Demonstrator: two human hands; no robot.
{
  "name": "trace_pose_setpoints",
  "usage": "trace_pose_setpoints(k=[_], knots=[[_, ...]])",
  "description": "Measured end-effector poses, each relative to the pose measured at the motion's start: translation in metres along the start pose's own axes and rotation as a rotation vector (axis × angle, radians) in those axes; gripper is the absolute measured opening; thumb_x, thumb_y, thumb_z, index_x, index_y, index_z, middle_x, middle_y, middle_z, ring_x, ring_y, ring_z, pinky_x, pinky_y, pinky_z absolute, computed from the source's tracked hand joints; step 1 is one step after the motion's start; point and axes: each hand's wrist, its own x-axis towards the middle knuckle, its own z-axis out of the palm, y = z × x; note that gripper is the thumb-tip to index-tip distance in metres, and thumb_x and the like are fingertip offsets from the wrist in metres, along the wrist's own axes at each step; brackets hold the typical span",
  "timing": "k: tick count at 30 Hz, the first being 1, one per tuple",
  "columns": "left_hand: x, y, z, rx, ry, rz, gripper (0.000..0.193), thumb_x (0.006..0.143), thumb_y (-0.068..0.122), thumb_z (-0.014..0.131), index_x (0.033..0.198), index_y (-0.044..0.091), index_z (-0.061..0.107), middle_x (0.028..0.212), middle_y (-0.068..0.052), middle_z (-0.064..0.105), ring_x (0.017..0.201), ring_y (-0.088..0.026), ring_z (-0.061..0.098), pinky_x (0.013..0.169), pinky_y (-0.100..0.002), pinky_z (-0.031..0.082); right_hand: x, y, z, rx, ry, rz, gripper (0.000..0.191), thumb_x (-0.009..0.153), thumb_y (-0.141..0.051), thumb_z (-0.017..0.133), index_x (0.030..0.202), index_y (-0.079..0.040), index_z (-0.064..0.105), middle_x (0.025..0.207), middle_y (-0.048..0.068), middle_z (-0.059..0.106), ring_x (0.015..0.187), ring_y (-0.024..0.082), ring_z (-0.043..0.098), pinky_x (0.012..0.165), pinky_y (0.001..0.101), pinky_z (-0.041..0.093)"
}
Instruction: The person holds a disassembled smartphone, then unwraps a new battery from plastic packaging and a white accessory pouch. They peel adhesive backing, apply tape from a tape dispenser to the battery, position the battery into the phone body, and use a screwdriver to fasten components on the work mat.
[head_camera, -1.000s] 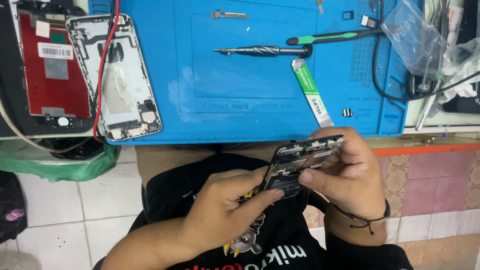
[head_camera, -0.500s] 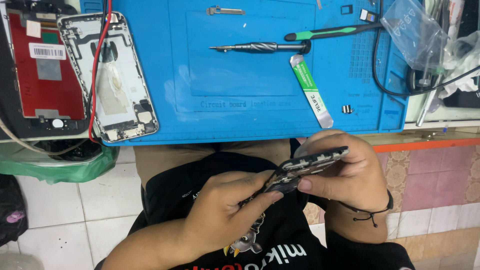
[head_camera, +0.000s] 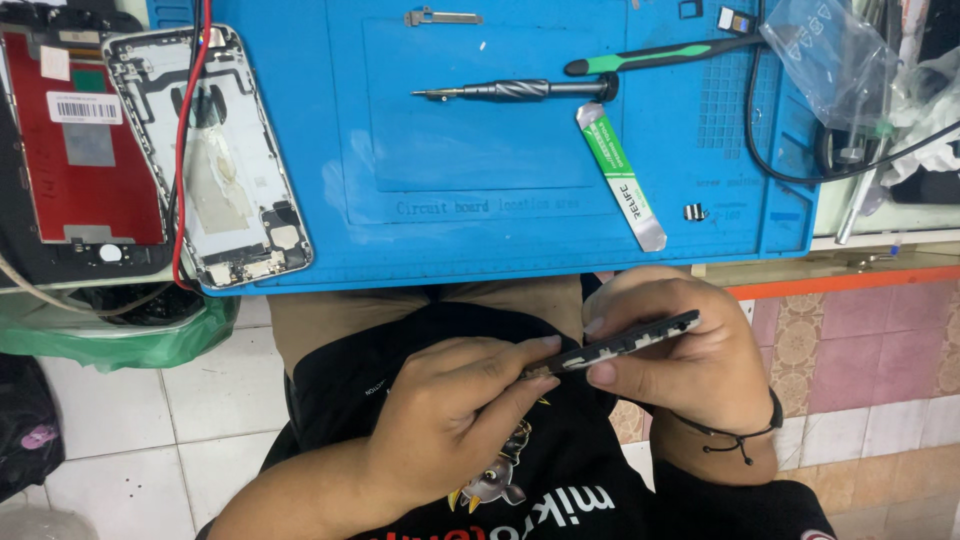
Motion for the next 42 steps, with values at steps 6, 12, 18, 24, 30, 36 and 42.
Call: trace_pose_setpoints(k=[6,12,18,24,30,36,42], knots=[[-0.001,0.000,-0.002,0.019,-0.011,0.039,0.027,0.093,0.007,0.076,0.119,-0.002,0.071,0.094,-0.010,0.076,0.083,-0.023,0.077,0.074,-0.032,0.060,-0.002,-0.004,0.005,-0.084,0.022,-0.050,0.035,0.069,0.004,0.090,0.099,0.000,0.073,0.102,0.012,0.071,0.092,0.019,0.070,0.076,0.0299,0.057],[-0.001,0.000,-0.002,0.039,-0.022,0.071,0.029,0.092,0.004,0.075,0.120,-0.002,0.070,0.100,-0.010,0.077,0.090,-0.024,0.078,0.080,-0.034,0.061,-0.003,-0.006,0.005,-0.140,0.001,-0.110,0.036,0.070,-0.002,0.091,0.101,-0.002,0.073,0.099,0.011,0.071,0.088,0.018,0.070,0.075,0.0280,0.056],[-0.002,0.001,-0.001,0.080,-0.028,0.083,0.030,0.092,0.004,0.074,0.121,-0.001,0.070,0.103,-0.009,0.077,0.093,-0.024,0.078,0.083,-0.034,0.062,-0.006,-0.004,0.006,-0.111,0.010,-0.136,0.036,0.072,-0.006,0.092,0.103,-0.002,0.073,0.097,0.011,0.071,0.091,0.020,0.070,0.080,0.0304,0.056],[-0.004,0.000,-0.002,0.118,-0.027,0.128,0.031,0.091,0.004,0.074,0.121,0.000,0.069,0.110,-0.012,0.076,0.098,-0.027,0.076,0.086,-0.036,0.061,-0.006,-0.003,0.002,-0.121,-0.034,-0.186,0.033,0.075,-0.010,0.090,0.102,-0.002,0.073,0.097,0.010,0.070,0.091,0.022,0.070,0.083,0.0346,0.057],[-0.007,0.000,-0.001,0.151,-0.022,0.152,0.036,0.088,0.004,0.076,0.123,-0.001,0.069,0.115,-0.014,0.075,0.100,-0.028,0.075,0.087,-0.037,0.062,-0.001,0.001,0.002,-0.064,-0.080,-0.243,0.033,0.073,-0.008,0.088,0.102,-0.002,0.072,0.098,0.010,0.069,0.089,0.022,0.070,0.084,0.0372,0.058],[-0.007,0.001,-0.001,0.157,-0.017,0.138,0.034,0.088,0.004,0.075,0.122,-0.001,0.069,0.113,-0.015,0.075,0.098,-0.028,0.075,0.086,-0.036,0.061,-0.006,0.002,0.006,-0.041,-0.039,-0.199,0.033,0.072,-0.004,0.088,0.100,-0.002,0.070,0.097,0.010,0.068,0.090,0.022,0.069,0.083,0.0351,0.057],[-0.003,0.004,0.002,0.015,-0.003,-0.005,0.027,0.094,0.007,0.076,0.119,-0.002,0.070,0.087,-0.009,0.074,0.075,-0.021,0.074,0.067,-0.032,0.057,-0.010,0.012,0.009,0.089,-0.004,-0.063,0.034,0.084,0.007,0.084,0.112,-0.003,0.068,0.102,0.010,0.068,0.095,0.019,0.067,0.085,0.0325,0.057]])
